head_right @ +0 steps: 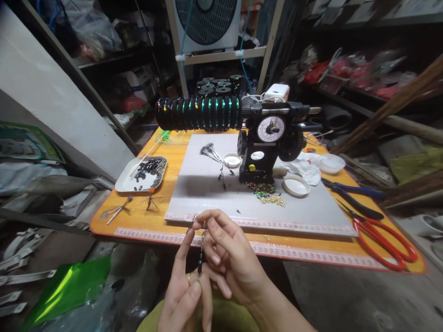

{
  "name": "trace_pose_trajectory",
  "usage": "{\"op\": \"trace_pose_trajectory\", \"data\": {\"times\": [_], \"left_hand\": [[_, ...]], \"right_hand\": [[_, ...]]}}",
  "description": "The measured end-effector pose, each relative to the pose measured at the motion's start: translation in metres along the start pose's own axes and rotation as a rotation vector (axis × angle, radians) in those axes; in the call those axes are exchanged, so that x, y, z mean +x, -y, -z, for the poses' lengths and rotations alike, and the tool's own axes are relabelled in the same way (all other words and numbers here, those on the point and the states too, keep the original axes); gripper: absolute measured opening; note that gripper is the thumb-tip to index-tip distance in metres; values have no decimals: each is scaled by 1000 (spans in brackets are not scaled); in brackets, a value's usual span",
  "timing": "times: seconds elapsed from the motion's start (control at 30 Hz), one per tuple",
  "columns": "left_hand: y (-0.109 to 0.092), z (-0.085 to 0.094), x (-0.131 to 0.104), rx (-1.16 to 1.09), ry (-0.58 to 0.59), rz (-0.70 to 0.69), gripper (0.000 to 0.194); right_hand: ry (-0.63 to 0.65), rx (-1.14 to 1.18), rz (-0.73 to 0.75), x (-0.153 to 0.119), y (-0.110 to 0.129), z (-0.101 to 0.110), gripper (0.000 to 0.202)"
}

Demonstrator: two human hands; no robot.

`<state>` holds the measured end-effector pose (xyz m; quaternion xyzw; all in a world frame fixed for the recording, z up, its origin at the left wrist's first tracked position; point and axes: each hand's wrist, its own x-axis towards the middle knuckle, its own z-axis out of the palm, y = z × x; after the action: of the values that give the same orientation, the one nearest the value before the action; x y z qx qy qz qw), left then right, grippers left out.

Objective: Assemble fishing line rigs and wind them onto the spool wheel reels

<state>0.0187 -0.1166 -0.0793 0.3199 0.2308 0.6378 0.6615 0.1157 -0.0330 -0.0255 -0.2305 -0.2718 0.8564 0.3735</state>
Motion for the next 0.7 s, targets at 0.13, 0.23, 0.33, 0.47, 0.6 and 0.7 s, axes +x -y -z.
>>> {"op": "trace_pose_trajectory", "data": {"times": [0.13, 0.23, 0.33, 0.47, 0.6, 0.7], "left_hand": [[4, 1, -1, -8, -6, 10, 86], [7, 2, -3, -17, -15, 29, 89], [9, 4, -5, -3, -9, 48, 87], [13, 3, -8, -18, 5, 62, 89], [18, 0, -9, -27, -9, 46, 91], [20, -1, -8, -18, 4, 33, 87]], "right_hand": [[-45, -15, 32, 4, 3, -1, 18], [-54, -2, 27, 3, 0, 1, 18], [-54, 20, 16, -1, -5, 4, 20], [-47, 31, 6, -5, -7, 6, 20], [-44, 59, 2, -9, -7, 8, 18], [-41, 58, 1, -12, -8, 10, 18]]}}
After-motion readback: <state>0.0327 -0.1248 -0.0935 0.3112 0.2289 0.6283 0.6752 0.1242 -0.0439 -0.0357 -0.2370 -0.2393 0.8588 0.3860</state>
